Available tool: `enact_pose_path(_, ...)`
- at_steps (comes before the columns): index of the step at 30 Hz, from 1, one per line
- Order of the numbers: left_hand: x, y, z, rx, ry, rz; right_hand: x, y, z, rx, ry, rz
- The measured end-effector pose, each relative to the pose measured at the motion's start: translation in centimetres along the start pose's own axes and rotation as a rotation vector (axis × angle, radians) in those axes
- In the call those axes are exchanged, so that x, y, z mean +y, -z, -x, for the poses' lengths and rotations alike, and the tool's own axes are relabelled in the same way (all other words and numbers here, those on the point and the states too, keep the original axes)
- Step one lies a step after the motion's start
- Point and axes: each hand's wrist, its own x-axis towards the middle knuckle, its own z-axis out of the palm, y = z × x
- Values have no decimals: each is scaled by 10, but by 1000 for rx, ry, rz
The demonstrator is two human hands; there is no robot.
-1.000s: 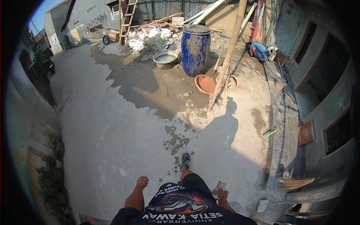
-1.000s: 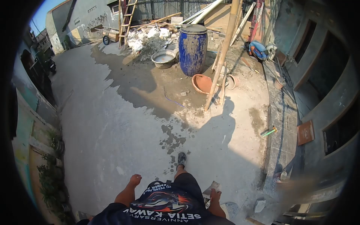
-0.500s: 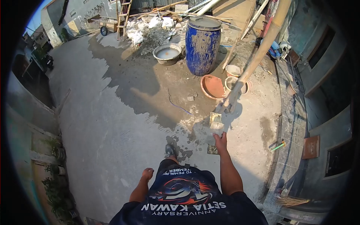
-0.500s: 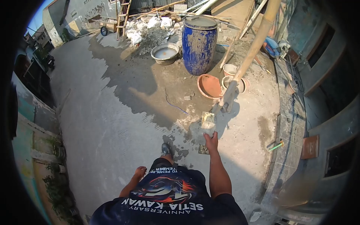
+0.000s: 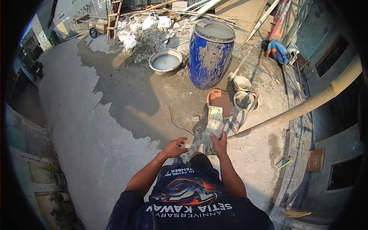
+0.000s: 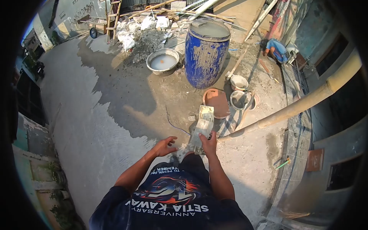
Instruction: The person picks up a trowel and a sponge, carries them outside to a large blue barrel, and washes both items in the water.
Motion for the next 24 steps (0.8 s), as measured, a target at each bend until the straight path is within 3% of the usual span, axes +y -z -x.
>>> enact_pose_path(3, 53, 37, -56, -70, -74, -98, -48, -47, -38, -7, 46, -1)
enact_pose_path(5, 64, 52, -99, 50, -269, -55, -56, -73, -76, -29, 90, -54)
enact_pose_path(9, 72, 96, -189, 69, -166, 196, -87, -104, -167, 51, 187, 20)
enact_pose_path(11, 73, 115, -227, 293, -261, 193, -92, -122, -214, 17, 337, 191)
enact_pose_path(14, 84, 168, -289, 406, -263, 136, -110, -152, -287, 16, 410, 149)
enact_pose_path(19, 128, 262, -385, 241, -185, 209, -169, -175, -402, -29, 380, 89)
enact_pose_path(21, 140, 280, -420, 440, -564, -74, -177, -180, -437, 0, 365, 165)
enact_pose_path(23, 155, 299, -447, 412, -600, -47, -198, -179, -464, -19, 280, 19)
enact_pose_path(24, 160, 309, -463, 323, -590, -7, -209, -176, -478, -37, 371, 39)
